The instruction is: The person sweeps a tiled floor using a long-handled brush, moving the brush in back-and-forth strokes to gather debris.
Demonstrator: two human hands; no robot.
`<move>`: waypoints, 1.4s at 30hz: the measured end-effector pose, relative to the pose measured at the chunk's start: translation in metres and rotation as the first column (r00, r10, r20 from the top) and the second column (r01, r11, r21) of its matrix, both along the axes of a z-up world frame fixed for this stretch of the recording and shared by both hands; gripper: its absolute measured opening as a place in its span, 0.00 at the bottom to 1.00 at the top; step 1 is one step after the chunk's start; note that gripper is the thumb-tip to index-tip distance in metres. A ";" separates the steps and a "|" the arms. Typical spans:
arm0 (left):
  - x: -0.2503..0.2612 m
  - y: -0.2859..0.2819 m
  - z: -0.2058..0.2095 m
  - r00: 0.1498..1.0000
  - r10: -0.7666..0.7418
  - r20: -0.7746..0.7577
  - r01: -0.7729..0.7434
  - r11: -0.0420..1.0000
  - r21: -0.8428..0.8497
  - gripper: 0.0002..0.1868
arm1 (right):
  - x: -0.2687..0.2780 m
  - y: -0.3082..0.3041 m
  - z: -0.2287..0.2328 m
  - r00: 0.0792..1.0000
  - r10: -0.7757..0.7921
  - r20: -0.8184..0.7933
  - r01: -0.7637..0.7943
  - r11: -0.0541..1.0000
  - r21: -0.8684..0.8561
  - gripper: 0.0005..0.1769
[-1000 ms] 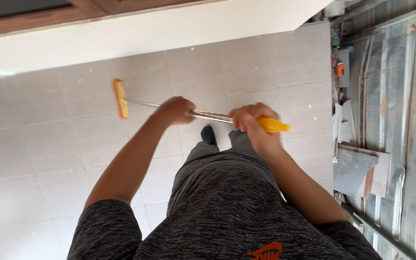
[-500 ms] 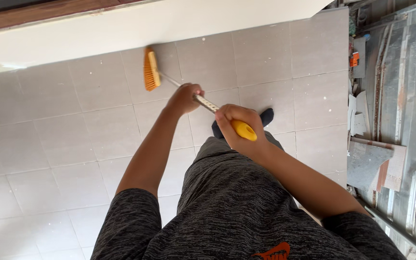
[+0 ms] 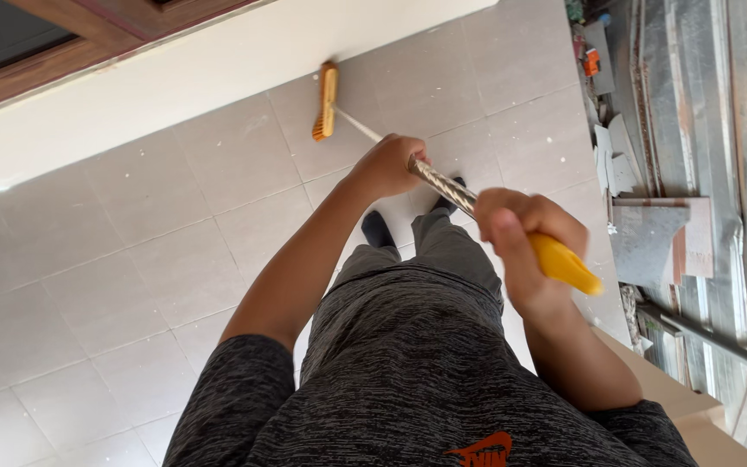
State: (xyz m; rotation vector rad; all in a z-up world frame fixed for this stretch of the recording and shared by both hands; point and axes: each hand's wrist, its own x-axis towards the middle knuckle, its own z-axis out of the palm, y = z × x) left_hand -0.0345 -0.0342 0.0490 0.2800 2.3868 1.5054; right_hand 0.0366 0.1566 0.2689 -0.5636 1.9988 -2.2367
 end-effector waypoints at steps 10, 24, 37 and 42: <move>0.049 -0.040 -0.004 0.914 -0.060 0.401 0.206 0.920 -0.332 0.10 | 0.007 0.020 -0.073 0.990 0.139 -0.002 -0.136 0.969 -0.206 0.14; 0.021 0.037 -0.025 0.955 -0.169 0.243 0.201 0.973 -0.116 0.24 | -0.007 0.021 -0.004 0.993 0.115 -0.024 -0.099 0.929 0.356 0.20; -0.015 0.124 -0.004 0.949 -0.276 -0.153 0.293 0.951 0.102 0.19 | 0.001 0.031 0.026 0.891 0.205 -0.405 -0.049 0.931 0.363 0.18; -0.020 0.126 0.044 0.923 -0.381 -0.063 0.377 0.924 -0.057 0.27 | -0.008 0.077 0.039 0.909 -0.001 -0.417 0.047 0.994 0.099 0.19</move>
